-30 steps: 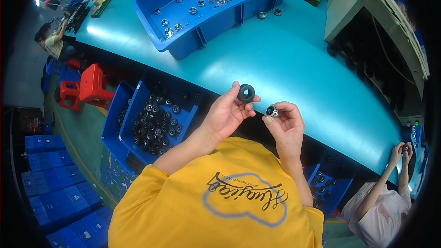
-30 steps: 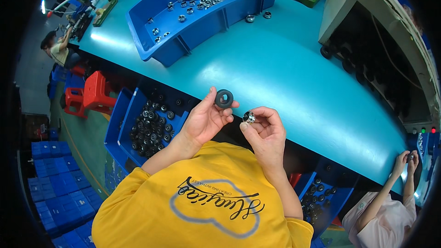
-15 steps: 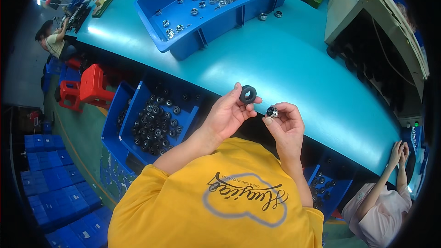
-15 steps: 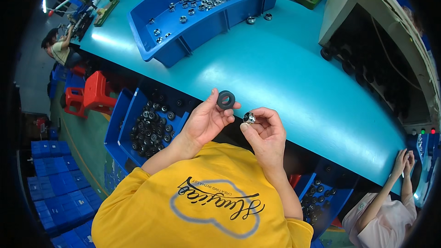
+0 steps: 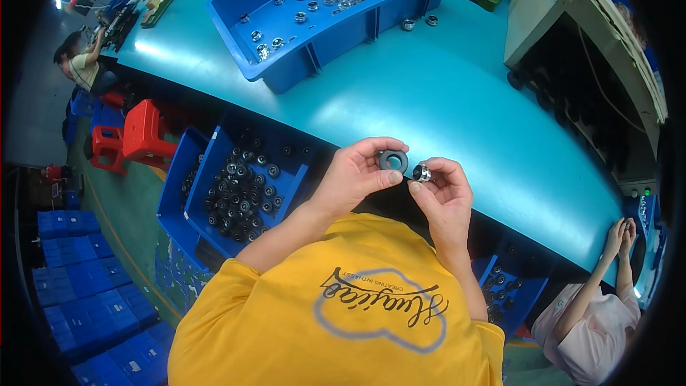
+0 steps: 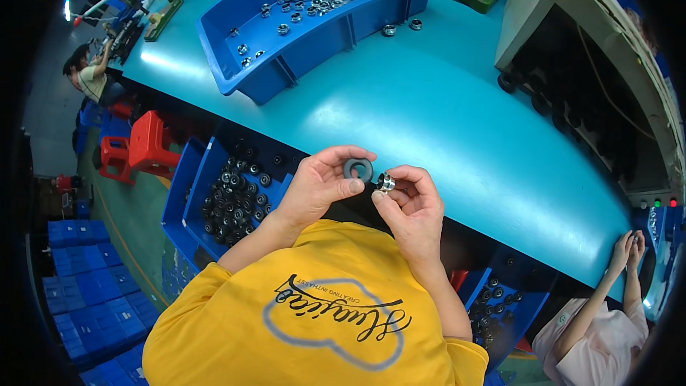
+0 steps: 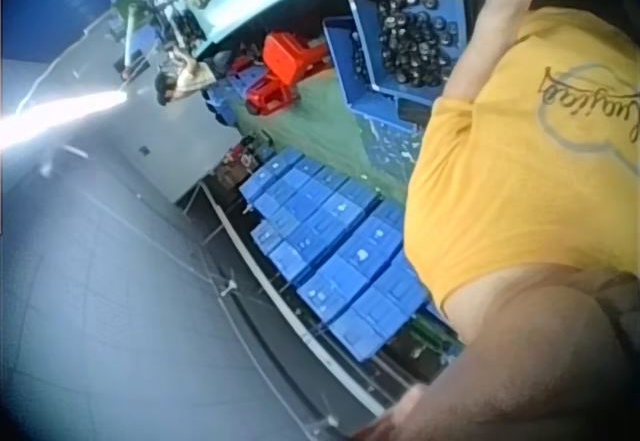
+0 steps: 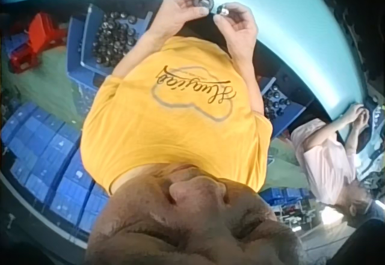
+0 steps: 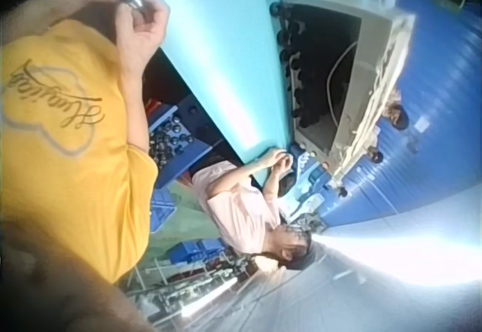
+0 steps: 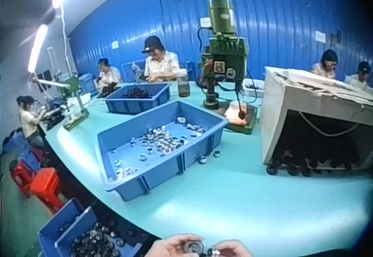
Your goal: Assembling small metal inserts into plastic ring components at a factory workbench.
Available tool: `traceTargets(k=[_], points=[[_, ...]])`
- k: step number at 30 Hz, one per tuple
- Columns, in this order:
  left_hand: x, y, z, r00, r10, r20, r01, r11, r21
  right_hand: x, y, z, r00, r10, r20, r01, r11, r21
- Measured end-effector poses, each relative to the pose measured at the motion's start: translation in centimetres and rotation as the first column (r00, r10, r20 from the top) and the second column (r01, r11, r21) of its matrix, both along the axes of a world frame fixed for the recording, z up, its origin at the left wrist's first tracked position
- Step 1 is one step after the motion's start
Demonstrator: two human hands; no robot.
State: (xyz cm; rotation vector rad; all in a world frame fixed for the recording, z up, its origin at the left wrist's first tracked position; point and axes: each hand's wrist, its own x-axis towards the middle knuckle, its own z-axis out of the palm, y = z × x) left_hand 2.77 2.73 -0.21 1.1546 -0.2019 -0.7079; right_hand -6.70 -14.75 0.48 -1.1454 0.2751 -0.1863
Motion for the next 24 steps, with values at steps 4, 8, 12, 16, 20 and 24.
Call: traceTargets(k=[4, 8, 12, 16, 20, 24], points=[[-0.4, -0.3, 0.7, 1.0, -0.006, 0.007, 0.006, 0.997, -0.071, 0.0, 0.1, -0.1, 1.0, 0.01, 0.007, -0.01, 1.0, -0.002], [-0.3, -0.3, 0.2, 0.998, -0.046, 0.034, 0.049, 0.994, -0.096, 0.0, 0.0, -0.4, 1.0, 0.01, 0.012, -0.01, 1.0, 0.002], [0.0, -0.1, 0.2, 0.995, -0.094, -0.01, 0.092, 0.984, -0.155, -0.1, -0.1, -0.2, 1.0, 0.017, 0.024, -0.017, 1.0, 0.005], [0.1, -0.1, -0.3, 0.991, -0.11, -0.072, 0.093, 0.973, -0.209, -0.2, 0.2, 0.6, 0.999, 0.036, 0.006, -0.036, 0.998, 0.047], [0.3, 0.1, -1.0, 0.981, -0.135, -0.138, 0.085, 0.944, -0.319, -0.2, 0.3, 0.2, 0.999, 0.025, 0.025, -0.026, 0.999, 0.045], [0.5, 0.0, -1.4, 0.985, -0.113, -0.133, 0.055, 0.923, -0.381, -0.4, 0.0, -0.3, 0.999, 0.02, 0.039, -0.021, 0.999, 0.027]])
